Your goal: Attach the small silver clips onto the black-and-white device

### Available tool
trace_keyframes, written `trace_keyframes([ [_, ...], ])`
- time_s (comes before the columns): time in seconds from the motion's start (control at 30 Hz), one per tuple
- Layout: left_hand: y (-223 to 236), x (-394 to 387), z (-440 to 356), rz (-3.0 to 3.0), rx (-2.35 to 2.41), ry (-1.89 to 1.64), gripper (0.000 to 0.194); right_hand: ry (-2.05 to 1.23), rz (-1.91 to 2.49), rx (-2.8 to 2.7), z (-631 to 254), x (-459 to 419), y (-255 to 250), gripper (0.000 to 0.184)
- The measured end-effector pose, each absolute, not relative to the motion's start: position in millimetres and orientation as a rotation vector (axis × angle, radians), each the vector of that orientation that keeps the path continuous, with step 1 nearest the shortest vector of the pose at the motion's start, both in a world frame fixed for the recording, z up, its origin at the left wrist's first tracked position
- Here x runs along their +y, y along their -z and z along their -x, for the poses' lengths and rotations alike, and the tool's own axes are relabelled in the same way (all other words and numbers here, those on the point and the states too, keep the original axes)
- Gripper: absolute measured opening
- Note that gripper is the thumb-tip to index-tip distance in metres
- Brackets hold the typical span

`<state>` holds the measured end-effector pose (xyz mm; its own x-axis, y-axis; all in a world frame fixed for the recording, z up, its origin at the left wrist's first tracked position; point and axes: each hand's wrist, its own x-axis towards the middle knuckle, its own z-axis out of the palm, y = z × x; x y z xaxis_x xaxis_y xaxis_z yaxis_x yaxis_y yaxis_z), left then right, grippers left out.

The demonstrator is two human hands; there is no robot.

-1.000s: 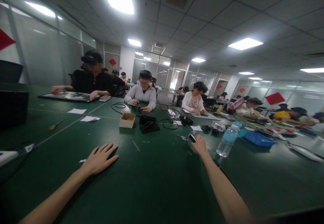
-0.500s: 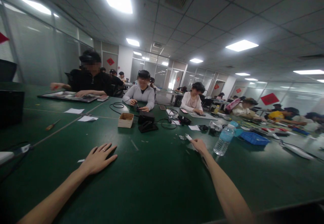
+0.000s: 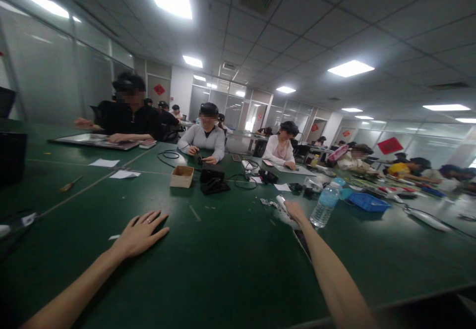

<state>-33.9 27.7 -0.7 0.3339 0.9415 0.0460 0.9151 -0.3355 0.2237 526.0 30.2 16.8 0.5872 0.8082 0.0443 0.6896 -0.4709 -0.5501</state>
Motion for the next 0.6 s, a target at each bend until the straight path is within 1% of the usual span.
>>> trace_keyframes([
  [0.37, 1.1, 28.5, 35.2, -2.423, 1.691, -0.267, 0.066, -0.452, 2.332, -1.097, -535.2, 32.0, -10.2, 0.048],
  [0.5, 4.3, 31.0, 36.0, -2.42, 1.687, -0.285, 0.066, -0.426, 2.332, -1.098, -536.1, 30.9, -6.9, 0.048],
  [0.6, 6.3, 32.2, 36.1, -2.432, 1.701, -0.272, 0.066, -0.349, 2.333, -1.125, -536.4, 29.1, -6.2, 0.046],
])
